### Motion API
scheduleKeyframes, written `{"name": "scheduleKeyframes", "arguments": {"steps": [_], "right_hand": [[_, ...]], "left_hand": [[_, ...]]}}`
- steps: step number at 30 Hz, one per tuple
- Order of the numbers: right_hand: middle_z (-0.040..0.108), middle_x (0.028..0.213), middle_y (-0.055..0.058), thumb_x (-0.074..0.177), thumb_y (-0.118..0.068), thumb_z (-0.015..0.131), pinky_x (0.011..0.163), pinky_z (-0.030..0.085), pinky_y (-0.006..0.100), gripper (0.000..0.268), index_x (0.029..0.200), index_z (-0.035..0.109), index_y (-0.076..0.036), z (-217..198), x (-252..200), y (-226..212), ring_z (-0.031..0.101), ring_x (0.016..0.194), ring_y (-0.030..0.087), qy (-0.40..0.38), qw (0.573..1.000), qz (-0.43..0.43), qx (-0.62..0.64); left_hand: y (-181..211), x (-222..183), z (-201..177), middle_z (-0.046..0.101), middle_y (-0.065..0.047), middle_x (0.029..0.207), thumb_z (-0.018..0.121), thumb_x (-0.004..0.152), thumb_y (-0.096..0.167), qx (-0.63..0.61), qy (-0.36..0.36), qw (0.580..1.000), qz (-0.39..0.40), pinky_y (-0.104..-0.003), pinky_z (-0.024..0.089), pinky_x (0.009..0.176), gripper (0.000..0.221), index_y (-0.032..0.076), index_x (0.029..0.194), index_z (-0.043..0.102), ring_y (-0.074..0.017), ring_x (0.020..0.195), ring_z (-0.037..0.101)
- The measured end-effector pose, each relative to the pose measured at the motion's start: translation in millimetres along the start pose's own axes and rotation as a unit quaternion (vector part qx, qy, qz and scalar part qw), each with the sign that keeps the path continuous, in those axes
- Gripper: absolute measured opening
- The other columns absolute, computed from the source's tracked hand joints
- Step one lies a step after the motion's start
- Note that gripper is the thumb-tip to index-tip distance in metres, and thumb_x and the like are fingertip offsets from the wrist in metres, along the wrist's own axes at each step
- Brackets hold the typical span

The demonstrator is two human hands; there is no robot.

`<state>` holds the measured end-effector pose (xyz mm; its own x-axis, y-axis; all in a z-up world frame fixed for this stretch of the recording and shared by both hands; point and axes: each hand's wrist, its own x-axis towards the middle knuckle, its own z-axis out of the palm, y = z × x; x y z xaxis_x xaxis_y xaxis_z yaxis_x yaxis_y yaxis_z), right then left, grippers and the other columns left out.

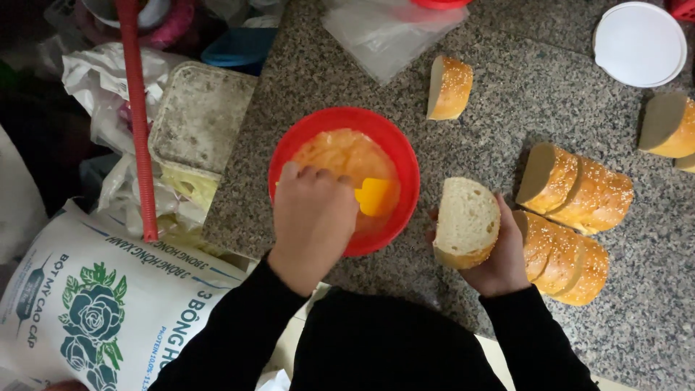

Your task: Spreading a thick mixture onto bread slices using a spatula

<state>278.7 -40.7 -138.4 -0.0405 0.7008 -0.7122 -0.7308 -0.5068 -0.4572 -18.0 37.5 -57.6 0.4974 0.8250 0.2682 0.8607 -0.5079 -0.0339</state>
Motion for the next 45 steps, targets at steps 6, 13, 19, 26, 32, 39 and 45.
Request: {"name": "scheduleKeyframes", "arguments": {"steps": [6, 13, 19, 26, 32, 39, 45], "right_hand": [[0.061, 0.168, 0.014, 0.105, -0.073, 0.04, 0.125, 0.045, 0.061, 0.087, 0.17, 0.054, -0.017, 37, -10, -6, 0.062, 0.142, 0.042, 0.06, 0.998, -0.01, -0.016], [0.072, 0.154, 0.016, 0.106, -0.069, 0.05, 0.12, 0.053, 0.063, 0.077, 0.16, 0.065, -0.016, 49, -6, -12, 0.072, 0.131, 0.04, 0.086, 0.994, -0.072, 0.02], [0.081, 0.132, 0.016, 0.11, -0.056, 0.057, 0.106, 0.059, 0.052, 0.054, 0.136, 0.074, -0.013, 67, -13, -6, 0.077, 0.119, 0.034, -0.007, 0.992, -0.093, 0.089], [0.079, 0.138, 0.018, 0.109, -0.06, 0.05, 0.104, 0.058, 0.053, 0.064, 0.145, 0.072, -0.011, 77, -27, -7, 0.075, 0.121, 0.036, -0.006, 0.995, -0.063, 0.079], [0.08, 0.129, 0.011, 0.106, -0.062, 0.054, 0.098, 0.059, 0.055, 0.06, 0.14, 0.073, -0.017, 48, -21, -23, 0.075, 0.115, 0.032, 0.02, 0.994, -0.088, 0.067], [0.081, 0.131, 0.018, 0.109, -0.055, 0.058, 0.101, 0.061, 0.053, 0.06, 0.144, 0.074, -0.008, 41, -21, -10, 0.077, 0.117, 0.036, -0.001, 0.99, -0.11, 0.083], [0.084, 0.119, 0.014, 0.107, -0.054, 0.065, 0.089, 0.065, 0.046, 0.051, 0.129, 0.079, -0.01, 16, -12, -13, 0.081, 0.104, 0.032, 0.013, 0.989, -0.133, 0.068]], "left_hand": [[-29, 1, -2, 0.074, -0.002, 0.066, 0.07, 0.103, 0.04, -0.108, -0.077, 0.989, -0.057, -0.044, 0.041, 0.083, 0.035, 0.022, 0.077, 0.085, -0.0293, 0.067, 0.069], [-46, 15, -79, 0.086, -0.007, 0.089, 0.067, 0.112, 0.038, -0.24, -0.111, 0.959, -0.105, -0.046, 0.055, 0.089, 0.033, 0.015, 0.112, 0.092, -0.0318, 0.088, 0.081], [-7, 23, -98, 0.073, 0.0, 0.105, 0.086, 0.116, 0.017, 0.014, 0.239, 0.967, 0.089, -0.043, 0.038, 0.098, 0.017, 0.015, 0.104, 0.075, -0.0249, 0.094, 0.057], [2, 11, -90, 0.076, 0.001, 0.119, 0.067, 0.118, 0.018, 0.144, 0.209, 0.946, 0.2, -0.036, 0.041, 0.083, 0.015, 0.018, 0.124, 0.08, -0.0211, 0.109, 0.071], [-35, 10, -91, 0.07, 0.0, 0.109, 0.08, 0.115, 0.033, 0.098, 0.208, 0.946, 0.229, -0.037, 0.034, 0.091, 0.015, 0.02, 0.119, 0.072, -0.0209, 0.103, 0.059], [-23, 25, -68, 0.09, 0.001, 0.096, 0.068, 0.106, 0.055, -0.25, -0.086, 0.962, -0.068, -0.055, 0.042, 0.096, 0.041, 0.021, 0.112, 0.09, -0.0238, 0.074, 0.079], [-21, 33, -94, 0.073, 0.005, 0.064, 0.078, 0.107, 0.036, -0.316, 0.036, 0.948, -0.008, -0.044, 0.043, 0.078, 0.028, 0.015, 0.092, 0.089, -0.0137, 0.05, 0.059]]}}
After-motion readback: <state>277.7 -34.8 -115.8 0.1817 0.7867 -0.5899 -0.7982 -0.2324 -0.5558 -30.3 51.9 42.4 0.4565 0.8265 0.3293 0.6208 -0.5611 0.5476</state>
